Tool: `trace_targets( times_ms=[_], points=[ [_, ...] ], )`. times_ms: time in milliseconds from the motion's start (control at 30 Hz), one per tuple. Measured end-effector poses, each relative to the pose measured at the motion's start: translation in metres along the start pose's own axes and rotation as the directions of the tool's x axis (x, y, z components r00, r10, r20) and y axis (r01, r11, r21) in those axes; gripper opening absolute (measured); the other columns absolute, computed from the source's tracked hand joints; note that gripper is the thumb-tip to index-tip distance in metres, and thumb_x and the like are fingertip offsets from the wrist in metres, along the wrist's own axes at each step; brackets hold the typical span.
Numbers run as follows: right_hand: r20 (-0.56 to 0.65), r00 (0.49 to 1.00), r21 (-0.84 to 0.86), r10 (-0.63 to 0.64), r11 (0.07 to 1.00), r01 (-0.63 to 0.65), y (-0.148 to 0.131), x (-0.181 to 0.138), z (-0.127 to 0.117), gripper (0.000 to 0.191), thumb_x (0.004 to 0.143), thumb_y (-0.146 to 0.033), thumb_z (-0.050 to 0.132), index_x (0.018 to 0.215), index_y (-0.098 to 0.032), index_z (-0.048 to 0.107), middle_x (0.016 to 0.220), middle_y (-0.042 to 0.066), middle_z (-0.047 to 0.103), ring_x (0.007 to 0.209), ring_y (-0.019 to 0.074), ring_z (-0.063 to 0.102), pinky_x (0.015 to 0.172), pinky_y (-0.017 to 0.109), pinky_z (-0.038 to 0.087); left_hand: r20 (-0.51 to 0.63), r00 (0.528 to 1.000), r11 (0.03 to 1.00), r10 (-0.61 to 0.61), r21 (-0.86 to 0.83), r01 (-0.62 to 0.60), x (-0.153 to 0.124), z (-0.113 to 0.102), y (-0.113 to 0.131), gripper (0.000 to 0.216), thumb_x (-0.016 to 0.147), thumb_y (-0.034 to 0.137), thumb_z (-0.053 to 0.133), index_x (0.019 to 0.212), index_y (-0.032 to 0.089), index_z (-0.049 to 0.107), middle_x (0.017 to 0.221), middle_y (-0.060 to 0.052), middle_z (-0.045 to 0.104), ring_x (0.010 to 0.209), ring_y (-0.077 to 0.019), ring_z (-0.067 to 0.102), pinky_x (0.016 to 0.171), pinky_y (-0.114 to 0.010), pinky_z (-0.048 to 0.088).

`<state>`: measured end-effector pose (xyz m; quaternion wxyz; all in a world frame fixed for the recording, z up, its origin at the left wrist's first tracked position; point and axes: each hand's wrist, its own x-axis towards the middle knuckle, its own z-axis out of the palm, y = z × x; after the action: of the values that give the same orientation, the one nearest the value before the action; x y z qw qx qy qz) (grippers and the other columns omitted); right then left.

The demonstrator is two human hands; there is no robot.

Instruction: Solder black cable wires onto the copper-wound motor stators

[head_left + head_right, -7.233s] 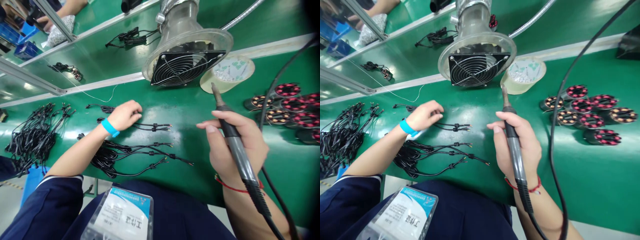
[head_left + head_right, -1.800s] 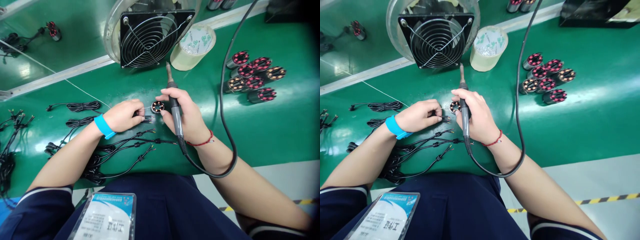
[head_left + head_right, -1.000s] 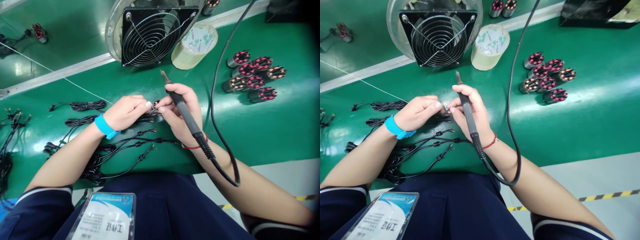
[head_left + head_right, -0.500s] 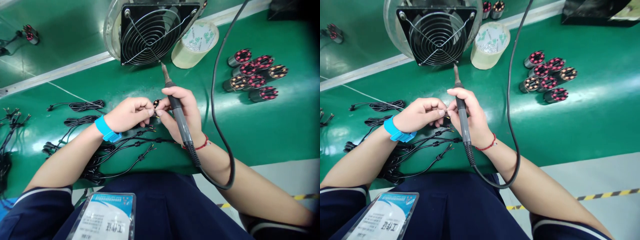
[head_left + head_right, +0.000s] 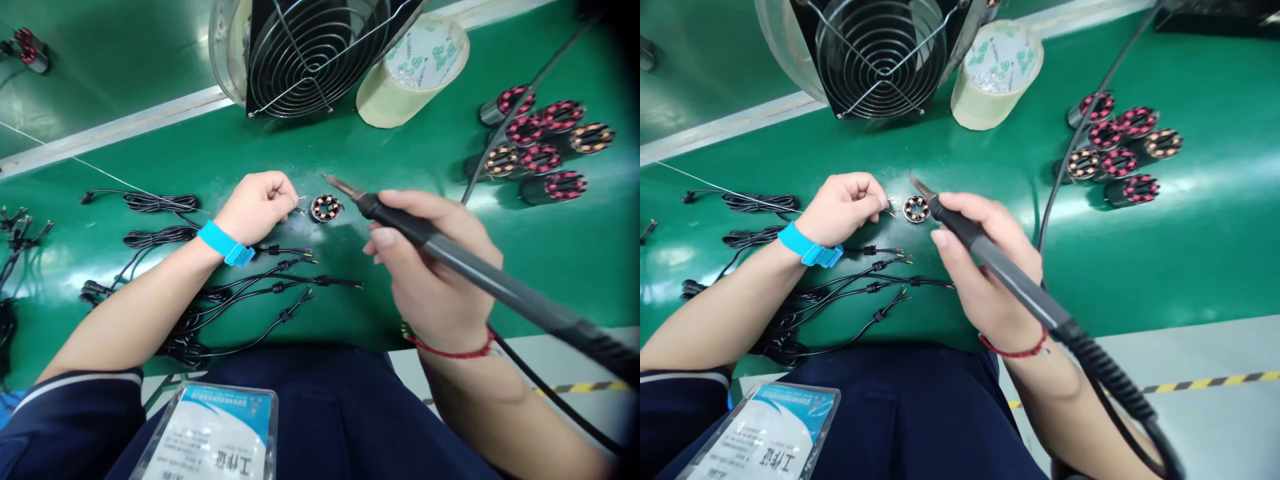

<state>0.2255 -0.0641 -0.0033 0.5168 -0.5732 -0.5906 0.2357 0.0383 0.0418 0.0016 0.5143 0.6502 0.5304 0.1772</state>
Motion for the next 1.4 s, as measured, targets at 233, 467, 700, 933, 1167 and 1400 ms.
trace_targets(
  times_ms=[233,467,700,933,1167,1400],
  points=[
    [-0.109,0.991,-0.069,-0.083,0.995,0.076,0.025,-0.022,0.014,0.027,0.085,-0.029,0.07,0.112,-0.029,0.065,0.099,0.003,0.07,0.077,0.0204,0.071,0.073,0.04,0.061,-0.012,1.0,1.0,-0.018,0.022,0.019,-0.001,0.002,0.0,0.016,0.075,0.006,0.053,0.063,0.016,0.055,0.052,0.003,0.054,0.049,-0.0069,0.045,0.05,-0.022,0.034],
    [-0.109,0.992,-0.069,-0.068,0.996,0.061,0.029,-0.023,0.012,0.026,0.085,-0.034,0.07,0.11,-0.029,0.065,0.096,0.003,0.071,0.071,0.0191,0.071,0.064,0.037,0.061,-0.014,0.998,0.998,-0.06,0.036,0.06,-0.003,0.002,0.005,0.017,0.075,0.005,0.052,0.061,0.016,0.055,0.053,0.002,0.055,0.049,-0.0075,0.044,0.05,-0.023,0.034],
    [-0.083,0.995,-0.059,-0.053,0.997,0.048,0.028,-0.024,0.015,0.027,0.084,-0.034,0.071,0.111,-0.028,0.065,0.097,0.002,0.072,0.069,0.0173,0.07,0.059,0.033,0.059,-0.018,0.998,0.998,-0.058,0.03,0.058,-0.003,0.003,0.005,0.017,0.075,0.006,0.052,0.062,0.016,0.054,0.053,0.003,0.055,0.048,-0.0071,0.043,0.05,-0.023,0.034],
    [-0.108,0.993,-0.054,-0.038,0.998,0.032,0.027,-0.024,0.014,0.026,0.085,-0.035,0.07,0.11,-0.029,0.066,0.098,0.001,0.07,0.071,0.0186,0.07,0.062,0.037,0.06,-0.029,0.996,0.996,-0.085,0.018,0.085,-0.002,0.003,0.008,0.017,0.076,0.005,0.052,0.063,0.016,0.055,0.054,0.001,0.055,0.048,-0.0073,0.042,0.05,-0.024,0.032],
    [-0.088,0.996,-0.048,-0.009,0.999,0.004,0.025,-0.024,0.014,0.024,0.087,-0.038,0.067,0.109,-0.03,0.065,0.097,0.002,0.07,0.074,0.0197,0.07,0.067,0.04,0.061,-0.043,0.995,0.996,-0.091,0.008,0.092,-0.002,0.003,0.008,0.019,0.076,0.005,0.053,0.061,0.016,0.054,0.052,0.003,0.054,0.046,-0.0066,0.041,0.047,-0.023,0.03],
    [-0.114,0.992,-0.06,-0.061,0.997,0.054,0.02,-0.017,0.014,0.025,0.089,-0.035,0.065,0.113,-0.031,0.063,0.105,0.003,0.068,0.085,0.0243,0.072,0.076,0.047,0.062,-0.039,0.997,0.998,-0.059,-0.001,0.059,-0.001,0.003,0.007,0.017,0.075,0.006,0.054,0.061,0.016,0.055,0.052,0.003,0.055,0.045,-0.0058,0.041,0.046,-0.022,0.03]
  ],
)
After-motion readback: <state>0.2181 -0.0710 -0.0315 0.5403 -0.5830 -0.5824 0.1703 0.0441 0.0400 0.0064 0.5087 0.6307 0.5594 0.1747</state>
